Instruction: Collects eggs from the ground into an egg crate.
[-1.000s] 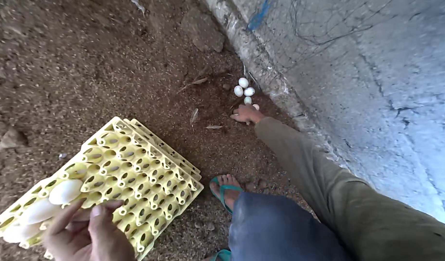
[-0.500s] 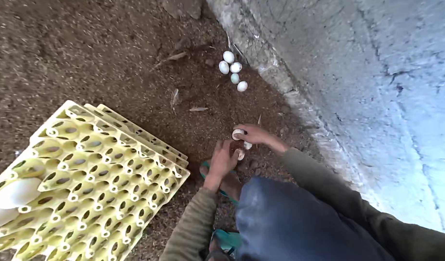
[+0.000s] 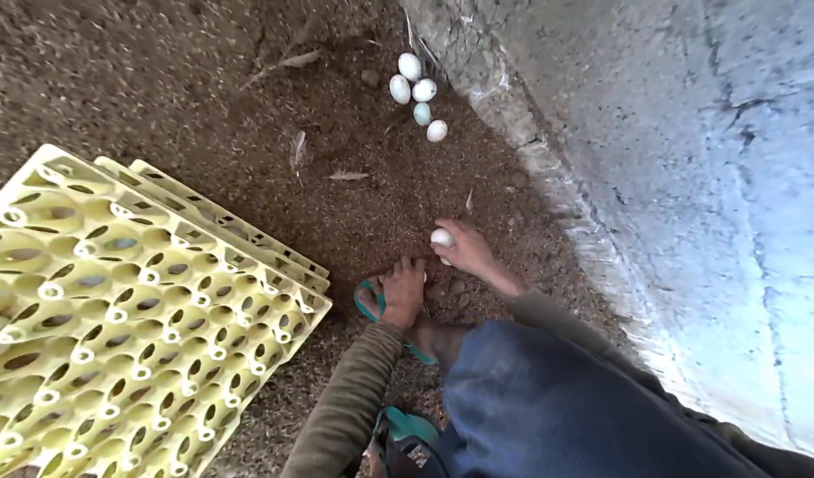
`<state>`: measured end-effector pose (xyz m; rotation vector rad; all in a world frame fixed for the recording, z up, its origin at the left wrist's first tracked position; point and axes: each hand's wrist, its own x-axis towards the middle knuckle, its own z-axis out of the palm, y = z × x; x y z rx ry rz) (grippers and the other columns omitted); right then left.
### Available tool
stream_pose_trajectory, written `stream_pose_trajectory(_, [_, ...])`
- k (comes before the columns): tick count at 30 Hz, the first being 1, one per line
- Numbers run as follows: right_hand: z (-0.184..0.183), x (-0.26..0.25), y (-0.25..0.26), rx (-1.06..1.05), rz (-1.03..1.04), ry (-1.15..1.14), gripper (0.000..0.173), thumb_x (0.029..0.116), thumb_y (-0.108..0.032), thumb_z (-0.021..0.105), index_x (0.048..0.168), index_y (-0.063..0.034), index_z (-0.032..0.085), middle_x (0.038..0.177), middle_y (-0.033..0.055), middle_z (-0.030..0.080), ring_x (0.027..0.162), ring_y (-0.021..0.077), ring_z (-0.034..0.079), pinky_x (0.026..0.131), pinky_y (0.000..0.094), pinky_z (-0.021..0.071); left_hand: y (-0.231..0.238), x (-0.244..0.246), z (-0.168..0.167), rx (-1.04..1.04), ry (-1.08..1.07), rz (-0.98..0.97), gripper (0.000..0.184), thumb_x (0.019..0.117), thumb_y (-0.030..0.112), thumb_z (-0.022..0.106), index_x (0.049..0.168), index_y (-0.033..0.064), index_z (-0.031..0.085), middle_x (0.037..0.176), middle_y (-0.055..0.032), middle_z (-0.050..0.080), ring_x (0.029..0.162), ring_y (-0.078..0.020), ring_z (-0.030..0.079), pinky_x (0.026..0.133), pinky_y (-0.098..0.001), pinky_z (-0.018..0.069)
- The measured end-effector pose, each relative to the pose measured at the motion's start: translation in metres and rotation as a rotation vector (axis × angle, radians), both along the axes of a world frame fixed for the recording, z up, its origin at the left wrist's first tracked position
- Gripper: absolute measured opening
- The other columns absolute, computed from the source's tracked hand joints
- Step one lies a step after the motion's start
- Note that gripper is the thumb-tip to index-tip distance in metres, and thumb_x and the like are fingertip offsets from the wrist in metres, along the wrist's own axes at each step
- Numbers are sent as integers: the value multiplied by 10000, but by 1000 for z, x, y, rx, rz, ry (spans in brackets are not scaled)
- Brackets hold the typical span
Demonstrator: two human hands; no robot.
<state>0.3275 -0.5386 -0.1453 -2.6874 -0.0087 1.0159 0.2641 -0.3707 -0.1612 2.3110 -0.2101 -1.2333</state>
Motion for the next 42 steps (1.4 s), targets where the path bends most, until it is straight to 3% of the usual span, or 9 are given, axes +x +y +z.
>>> stream_pose_trajectory(6, [12,-39,3,-155,-79,77,591,1013,-441,574,1537,-196,452,1538,253,416,1179,430,632,955,561,554,22,5,27,-134,25,177,618,932,474,652,1421,108,557,1398,-197,576,1227,-386,610,986,-586,505])
stream_pose_trajectory(16, [-11,-73,4,-156,-103,-21,588,1027,-287,586,1561,-118,404,1513,316,411,1232,489,586,972,576,547,95,-8,118,-510,-592,865,453,846,372,753,1104,2,719,1020,-127,722,884,-175,716,768,-347,611])
stream_pose_trajectory(19, [9,-51,-4,118,-347,84,597,1035,-265,581,1565,-92,366,1491,243,487,1192,362,636,941,515,571,132,-15,136,-487,-697,959,455,860,386,730,1100,1,704,996,-93,713,872,-112,696,755,-298,605])
stream_pose_trajectory(23, [31,3,-26,791,-731,494,519,957,-349,472,1461,-242,404,1019,62,660,637,146,627,459,277,505,176,-34,144,-448,-790,1059,513,893,453,696,1130,-2,669,995,-64,709,874,-72,687,751,-278,603])
stream_pose_trajectory(27, [0,73,-34,1232,-654,726,504,879,-635,550,1227,-276,621,1032,59,732,590,100,617,436,202,450,207,-52,135,-473,-870,1159,497,912,463,707,1151,33,639,1026,19,704,914,-8,673,785,-221,592])
stream_pose_trajectory(30, [-2,125,-20,1001,-548,496,358,999,-513,455,1291,-311,506,1031,21,715,599,95,614,447,212,472,231,-61,129,-364,-906,1170,510,905,445,714,1160,11,632,1032,-7,696,917,-21,669,792,-233,584])
stream_pose_trajectory(33, [-10,178,-23,561,-399,189,439,1044,-430,502,1476,-361,467,1181,22,658,840,166,639,637,369,548,260,-67,132,-196,-975,1207,557,896,437,730,1195,-21,622,1054,-74,678,925,-55,662,817,-268,580])
stream_pose_trajectory(36, [-27,214,-7,145,-125,-93,447,1047,-364,579,1442,-156,565,1332,247,624,1142,429,636,919,663,507,297,-79,129,63,-1016,1264,546,880,369,762,1227,-30,627,1089,-178,672,900,-176,662,791,-363,571])
stream_pose_trajectory(42, [-50,231,-3,-237,190,-165,700,930,-480,725,1421,-12,550,1424,397,489,1334,586,461,1060,761,359,356,-78,130,403,-874,1205,540,861,368,799,1231,-1,662,1126,-236,653,940,-351,656,810,-525,542])
